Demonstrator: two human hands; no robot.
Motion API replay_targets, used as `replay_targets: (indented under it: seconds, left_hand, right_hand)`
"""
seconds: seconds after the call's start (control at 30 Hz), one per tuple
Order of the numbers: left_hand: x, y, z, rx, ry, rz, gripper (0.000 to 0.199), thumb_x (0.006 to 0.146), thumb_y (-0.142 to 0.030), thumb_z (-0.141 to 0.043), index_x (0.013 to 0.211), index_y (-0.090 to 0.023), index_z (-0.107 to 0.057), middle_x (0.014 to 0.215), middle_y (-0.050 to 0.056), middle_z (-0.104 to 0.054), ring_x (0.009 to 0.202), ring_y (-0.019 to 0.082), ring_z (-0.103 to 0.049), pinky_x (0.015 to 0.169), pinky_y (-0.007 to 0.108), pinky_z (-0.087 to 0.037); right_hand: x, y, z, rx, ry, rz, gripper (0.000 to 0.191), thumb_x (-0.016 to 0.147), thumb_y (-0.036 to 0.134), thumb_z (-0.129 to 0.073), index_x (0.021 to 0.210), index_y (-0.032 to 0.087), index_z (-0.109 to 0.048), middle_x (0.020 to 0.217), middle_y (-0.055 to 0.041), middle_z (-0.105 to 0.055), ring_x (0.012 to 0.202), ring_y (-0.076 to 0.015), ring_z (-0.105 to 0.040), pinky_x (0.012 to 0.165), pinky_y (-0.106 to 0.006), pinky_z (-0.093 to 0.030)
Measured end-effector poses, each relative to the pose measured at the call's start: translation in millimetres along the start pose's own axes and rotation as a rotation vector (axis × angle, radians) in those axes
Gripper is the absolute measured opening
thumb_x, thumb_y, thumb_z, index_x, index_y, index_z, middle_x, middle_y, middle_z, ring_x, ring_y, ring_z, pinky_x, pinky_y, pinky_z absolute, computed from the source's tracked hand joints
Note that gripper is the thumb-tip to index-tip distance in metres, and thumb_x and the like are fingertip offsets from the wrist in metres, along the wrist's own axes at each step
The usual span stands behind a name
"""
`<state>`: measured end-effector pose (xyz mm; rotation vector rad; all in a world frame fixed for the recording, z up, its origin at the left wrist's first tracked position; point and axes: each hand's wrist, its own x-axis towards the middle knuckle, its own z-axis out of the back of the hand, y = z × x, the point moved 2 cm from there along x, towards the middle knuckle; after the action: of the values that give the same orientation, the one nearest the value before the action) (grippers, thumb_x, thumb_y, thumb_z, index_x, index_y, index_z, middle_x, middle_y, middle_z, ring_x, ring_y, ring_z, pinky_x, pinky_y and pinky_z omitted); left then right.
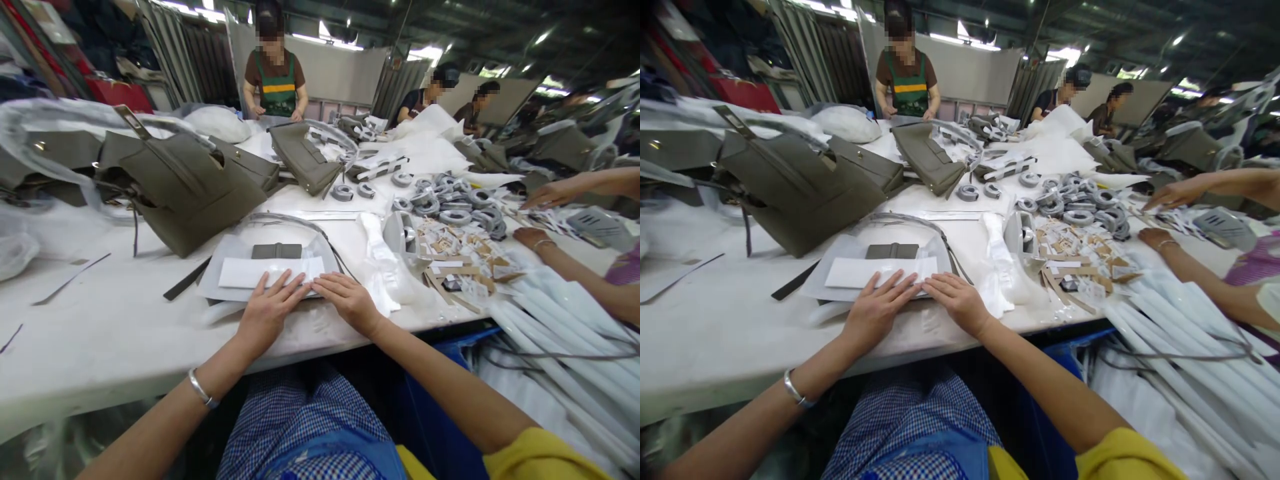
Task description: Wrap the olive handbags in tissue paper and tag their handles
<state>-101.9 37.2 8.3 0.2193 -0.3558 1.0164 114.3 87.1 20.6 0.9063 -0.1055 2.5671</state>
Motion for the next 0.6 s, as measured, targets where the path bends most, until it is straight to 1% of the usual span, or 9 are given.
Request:
replay_targets:
  seconds: [0.1,0.23,0.3,0.4,0.47,0.53,0.6]
  left_hand:
    - [3.6,-4.1,6.4,-0.014,0.016,0.015,0.068,0.087,-0.005,-0.044,0.149,-0.031,-0.035,0.154,0.002,-0.038,0.143,0.03,-0.035,0.114,0.063,-0.026]
    - [8.2,-8.4,10.0,-0.032,0.033,-0.009,0.064,0.088,-0.012,-0.047,0.15,-0.025,-0.035,0.154,0.004,-0.037,0.143,0.031,-0.034,0.117,0.065,-0.019]
    - [8.2,-7.9,7.2,-0.025,0.022,-0.03,0.059,0.092,-0.015,-0.045,0.15,-0.023,-0.034,0.153,0.003,-0.039,0.143,0.029,-0.035,0.118,0.064,-0.018]
    - [6.0,-5.2,0.8,-0.009,-0.012,-0.028,0.054,0.096,-0.015,-0.043,0.149,-0.025,-0.035,0.152,0.002,-0.042,0.142,0.027,-0.037,0.117,0.061,-0.022]
    - [4.6,-4.1,-2.1,-0.015,-0.033,-0.016,0.054,0.097,-0.015,-0.043,0.149,-0.026,-0.036,0.151,0.003,-0.043,0.141,0.027,-0.038,0.117,0.061,-0.023]
    - [4.1,-4.0,-3.2,-0.028,-0.044,-0.01,0.054,0.097,-0.014,-0.043,0.148,-0.027,-0.037,0.15,0.004,-0.045,0.141,0.027,-0.039,0.117,0.06,-0.023]
    - [4.4,-4.1,-3.1,-0.04,-0.048,-0.005,0.053,0.097,-0.014,-0.043,0.148,-0.027,-0.037,0.149,0.004,-0.046,0.14,0.026,-0.039,0.117,0.06,-0.023]
  right_hand:
    - [-5.9,-4.2,-7.6,0.026,-0.03,0.0,0.042,0.097,0.007,-0.049,0.136,0.022,-0.056,0.129,-0.0065,-0.067,0.126,-0.0188,-0.057,0.108,-0.043,-0.049]
    - [-4.5,-4.4,-6.1,0.04,-0.015,-0.005,0.043,0.096,0.007,-0.048,0.136,0.022,-0.056,0.129,-0.0065,-0.066,0.126,-0.0185,-0.057,0.108,-0.042,-0.049]
    - [-5.6,-1.8,-1.5,0.034,0.023,-0.006,0.046,0.097,0.006,-0.046,0.14,0.022,-0.052,0.133,-0.0074,-0.064,0.131,-0.019,-0.053,0.111,-0.044,-0.047]
    - [-14.8,6.1,8.7,-0.019,0.119,0.011,0.05,0.097,0.006,-0.042,0.145,0.022,-0.045,0.144,-0.0087,-0.054,0.141,-0.0213,-0.04,0.117,-0.051,-0.037]
    - [-23.1,12.3,15.5,-0.057,0.176,0.033,0.048,0.099,0.008,-0.043,0.145,0.022,-0.045,0.148,-0.0089,-0.05,0.144,-0.0228,-0.035,0.117,-0.054,-0.034]
    - [-29.2,17.4,19.9,-0.074,0.204,0.053,0.045,0.099,0.011,-0.046,0.143,0.021,-0.048,0.146,-0.0091,-0.051,0.144,-0.0243,-0.036,0.115,-0.054,-0.037]
    - [-31.2,20.3,20.5,-0.089,0.215,0.072,0.042,0.098,0.012,-0.051,0.139,0.02,-0.051,0.142,-0.0091,-0.056,0.139,-0.0254,-0.042,0.11,-0.05,-0.043]
